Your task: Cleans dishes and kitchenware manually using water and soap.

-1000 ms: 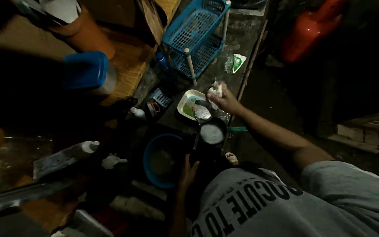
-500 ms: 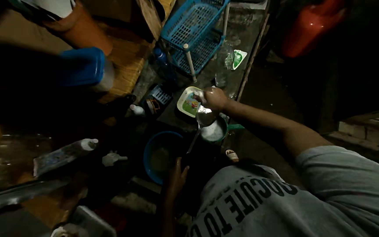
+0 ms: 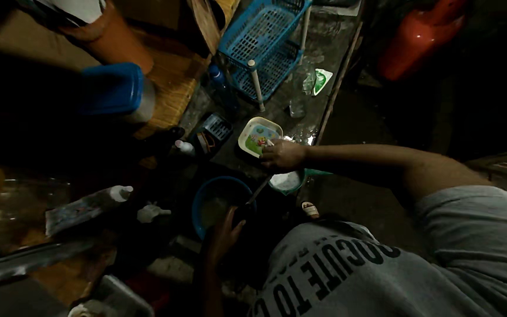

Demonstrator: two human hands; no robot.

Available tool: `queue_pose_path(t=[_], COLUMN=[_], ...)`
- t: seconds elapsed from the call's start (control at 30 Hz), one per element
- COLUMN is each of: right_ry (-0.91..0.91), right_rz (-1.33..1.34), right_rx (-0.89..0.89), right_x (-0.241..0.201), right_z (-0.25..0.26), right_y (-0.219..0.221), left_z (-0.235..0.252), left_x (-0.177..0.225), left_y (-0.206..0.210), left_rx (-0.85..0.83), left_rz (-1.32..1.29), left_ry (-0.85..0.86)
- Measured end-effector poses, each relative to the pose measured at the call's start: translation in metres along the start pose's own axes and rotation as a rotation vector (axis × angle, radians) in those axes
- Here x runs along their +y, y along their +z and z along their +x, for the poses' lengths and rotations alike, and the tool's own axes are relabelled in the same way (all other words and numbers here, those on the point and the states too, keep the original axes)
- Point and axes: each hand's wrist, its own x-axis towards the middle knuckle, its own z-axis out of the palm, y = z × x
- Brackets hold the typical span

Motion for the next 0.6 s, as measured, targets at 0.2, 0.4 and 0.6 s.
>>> queue_pose_path(t=[0.2, 0.4, 0.6], right_ry=[0.147, 0.782, 1.290], right_rz=[-0.053, -0.024, 0.618], right_rx=[0.004, 0.117, 0.349], right_x=[0.019, 0.038, 0.056], right_z=[0.003, -0.010, -0.015], right_y=[-0.006, -0.015, -0.028], left_z=[-0.007, -0.014, -0.020], left_x=[0.021, 0.005, 0.002], left_y=[-0.003, -0.008, -0.020], left_rx=[0.014, 0.042, 0.116], left_rz=[0.030, 0.037, -0.023], left_ry=[-0.043, -0.097, -0.109])
